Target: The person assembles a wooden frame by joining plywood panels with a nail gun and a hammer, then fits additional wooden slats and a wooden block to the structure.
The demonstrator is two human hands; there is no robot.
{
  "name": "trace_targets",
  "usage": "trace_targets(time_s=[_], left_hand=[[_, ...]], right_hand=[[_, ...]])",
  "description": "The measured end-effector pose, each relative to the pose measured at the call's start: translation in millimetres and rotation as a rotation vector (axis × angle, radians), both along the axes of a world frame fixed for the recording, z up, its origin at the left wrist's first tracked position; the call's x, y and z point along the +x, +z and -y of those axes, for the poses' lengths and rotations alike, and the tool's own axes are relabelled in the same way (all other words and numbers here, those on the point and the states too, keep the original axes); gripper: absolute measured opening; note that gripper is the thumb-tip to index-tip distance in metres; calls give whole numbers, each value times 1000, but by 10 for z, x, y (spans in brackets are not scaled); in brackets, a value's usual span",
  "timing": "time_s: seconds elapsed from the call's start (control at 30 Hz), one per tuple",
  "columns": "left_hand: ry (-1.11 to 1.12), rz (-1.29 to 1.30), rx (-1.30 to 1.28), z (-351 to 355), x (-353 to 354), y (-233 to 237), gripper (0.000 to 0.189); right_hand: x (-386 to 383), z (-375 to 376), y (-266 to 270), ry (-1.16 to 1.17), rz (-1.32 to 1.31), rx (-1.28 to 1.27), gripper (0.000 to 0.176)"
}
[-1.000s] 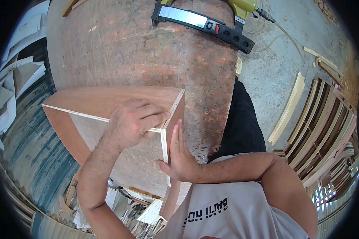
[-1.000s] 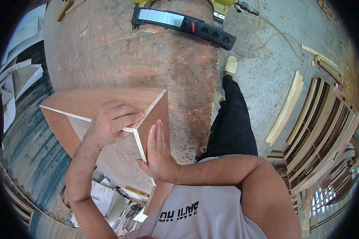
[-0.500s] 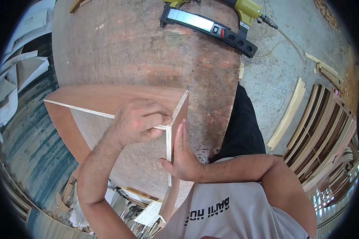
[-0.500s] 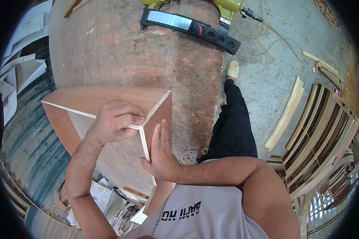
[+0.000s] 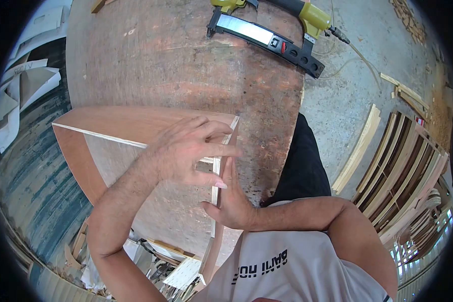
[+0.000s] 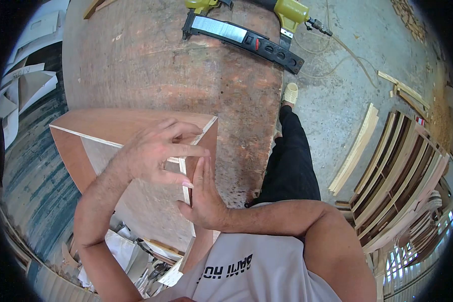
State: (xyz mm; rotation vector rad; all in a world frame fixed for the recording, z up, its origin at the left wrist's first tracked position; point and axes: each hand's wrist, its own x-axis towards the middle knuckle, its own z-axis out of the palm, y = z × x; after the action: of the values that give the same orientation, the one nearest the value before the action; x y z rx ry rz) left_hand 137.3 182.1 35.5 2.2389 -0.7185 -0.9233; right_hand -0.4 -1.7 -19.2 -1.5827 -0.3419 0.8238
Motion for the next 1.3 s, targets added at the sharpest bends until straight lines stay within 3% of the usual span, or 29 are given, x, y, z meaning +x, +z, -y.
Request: trace_targets(time_s=[0.23,0.33,0.43,0.5,0.57,0.6,0.63,0.7,0.77,0.87,0.97,1.0,1.1,1.13,1.2,1.3], left_hand=[[-3,-75,12,-9,19,0,50],[-16,23,-19,-23,11,-4,53],[-14,67,-33,-12,44,0,52],[-3,-4,-9,-16,17,55,52],[22,-14,-32,-22,-18,47,52],[33,-15,-40,-30,-8,45,52],[25,6,-40,-28,6,50,52],[17,30,-35,-31,-13,61,52],[42,57,-53,-36,-56,28,50],[43,61,-59,-44,-51,-8,49],[49,49,-59,-48,-61,-29,49],[47,41,-60,-46,-73,-16,48],[15,37,-9,-30,-44,62,51],[14,41,2,-37,-35,63,52],[14,26,18,-41,-65,48,56],[-12,33,49,-40,-54,88,59]], right_hand=[[108,111,-63,55,7,77,124],[294,332,-25,75,17,53,103],[879,670,-186,226,37,72,62],[1549,727,-364,-92,514,-34,32],[2385,603,-357,-322,642,-206,35],[2827,542,-480,-337,1006,-277,39],[3226,439,-668,-368,1196,-362,45],[3774,231,-879,-263,1201,-625,48],[4184,46,-996,103,694,-721,52],[4423,50,-1203,105,872,-805,55],[4374,306,-964,202,559,-615,53],[4293,377,-1015,182,390,-569,40],[3680,722,-1049,-54,-4,-179,43],[3465,889,-973,-106,-103,-192,41],[2908,1181,-566,-216,-16,-185,44],[2022,1601,-124,-548,-336,-111,51]])
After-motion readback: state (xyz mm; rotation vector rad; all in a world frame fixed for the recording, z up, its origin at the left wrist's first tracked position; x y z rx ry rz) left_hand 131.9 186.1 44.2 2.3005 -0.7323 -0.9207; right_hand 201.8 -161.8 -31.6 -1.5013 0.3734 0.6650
